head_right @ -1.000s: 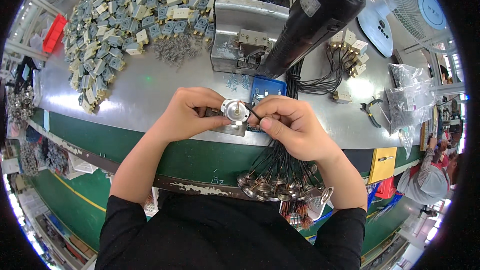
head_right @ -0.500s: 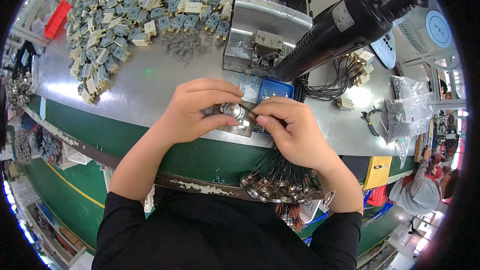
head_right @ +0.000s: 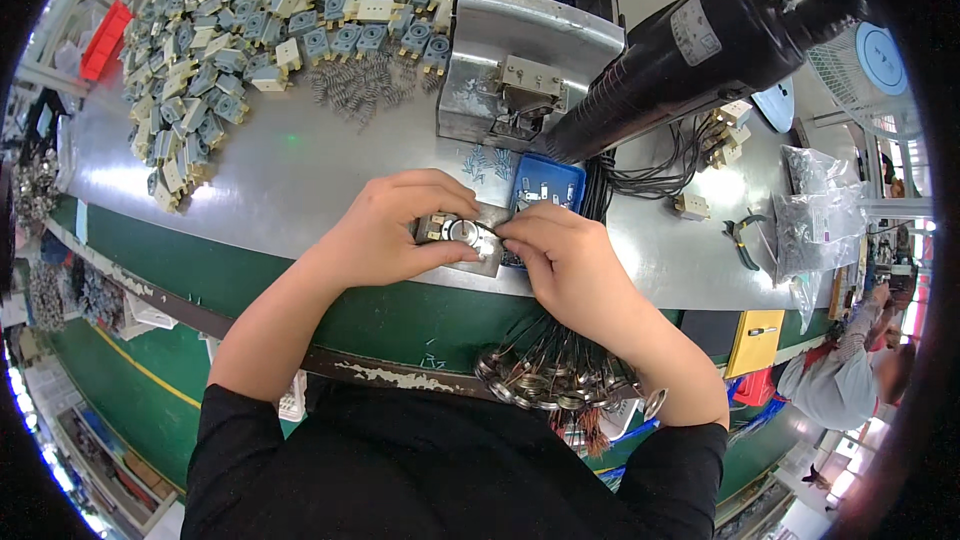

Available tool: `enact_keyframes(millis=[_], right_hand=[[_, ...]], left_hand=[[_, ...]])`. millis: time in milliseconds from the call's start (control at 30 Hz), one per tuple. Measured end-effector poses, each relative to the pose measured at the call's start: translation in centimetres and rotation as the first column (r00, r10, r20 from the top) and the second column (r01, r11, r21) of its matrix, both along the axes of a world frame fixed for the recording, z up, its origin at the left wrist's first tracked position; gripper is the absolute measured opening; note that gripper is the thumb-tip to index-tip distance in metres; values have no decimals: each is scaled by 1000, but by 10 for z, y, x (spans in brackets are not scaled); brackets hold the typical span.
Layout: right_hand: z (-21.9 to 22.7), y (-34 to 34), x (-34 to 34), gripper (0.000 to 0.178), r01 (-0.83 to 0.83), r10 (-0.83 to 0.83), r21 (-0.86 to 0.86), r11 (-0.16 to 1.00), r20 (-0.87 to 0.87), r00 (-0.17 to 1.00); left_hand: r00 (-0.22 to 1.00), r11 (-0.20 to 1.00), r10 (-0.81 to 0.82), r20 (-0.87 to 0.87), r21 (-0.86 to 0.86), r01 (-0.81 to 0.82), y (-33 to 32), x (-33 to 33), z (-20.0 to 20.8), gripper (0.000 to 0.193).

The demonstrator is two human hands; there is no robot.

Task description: The person is assembling small mechanical components with attached wiring using an electric screwdriver.

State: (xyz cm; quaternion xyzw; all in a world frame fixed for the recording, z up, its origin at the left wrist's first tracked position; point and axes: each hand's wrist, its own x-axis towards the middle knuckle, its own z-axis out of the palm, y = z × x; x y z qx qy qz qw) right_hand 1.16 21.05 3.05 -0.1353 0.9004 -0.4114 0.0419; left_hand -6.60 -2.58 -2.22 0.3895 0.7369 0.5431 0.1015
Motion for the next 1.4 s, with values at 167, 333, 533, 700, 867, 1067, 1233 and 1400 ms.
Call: enact_keyframes(millis=[167,333,533,700,867,1067,1233,1400], right_hand=[[-1,-2,1,17,-31,33,50,998,-47,998],[-2,-8,-8,21,-99,140,186,978,-225,964],[-6,-8,-5,27,-125,179,214,969,-254,951],[-10,8,-26,40,-226,273,202,953,-248,930],[-9,12,-34,31,-334,359,145,932,-216,908],[-4,5,-22,25,-272,299,152,950,-193,935],[-1,3,-17,24,-218,245,148,965,-198,949],[9,-4,-18,21,-62,76,106,992,-133,988]], left_hand=[[998,999,-47,-32,8,47,0,-6,1,31],[997,997,-72,-7,-7,72,-1,-9,1,31],[996,997,-82,-25,5,82,0,-10,-2,32],[997,997,-77,-7,25,77,-2,-10,-3,33],[998,998,-64,-10,25,64,-1,-9,-3,32],[999,999,-50,0,16,50,-1,-5,-2,31],[999,999,-45,-20,26,46,0,-5,-3,30],[998,997,-51,-45,52,53,-1,-5,-3,29]])
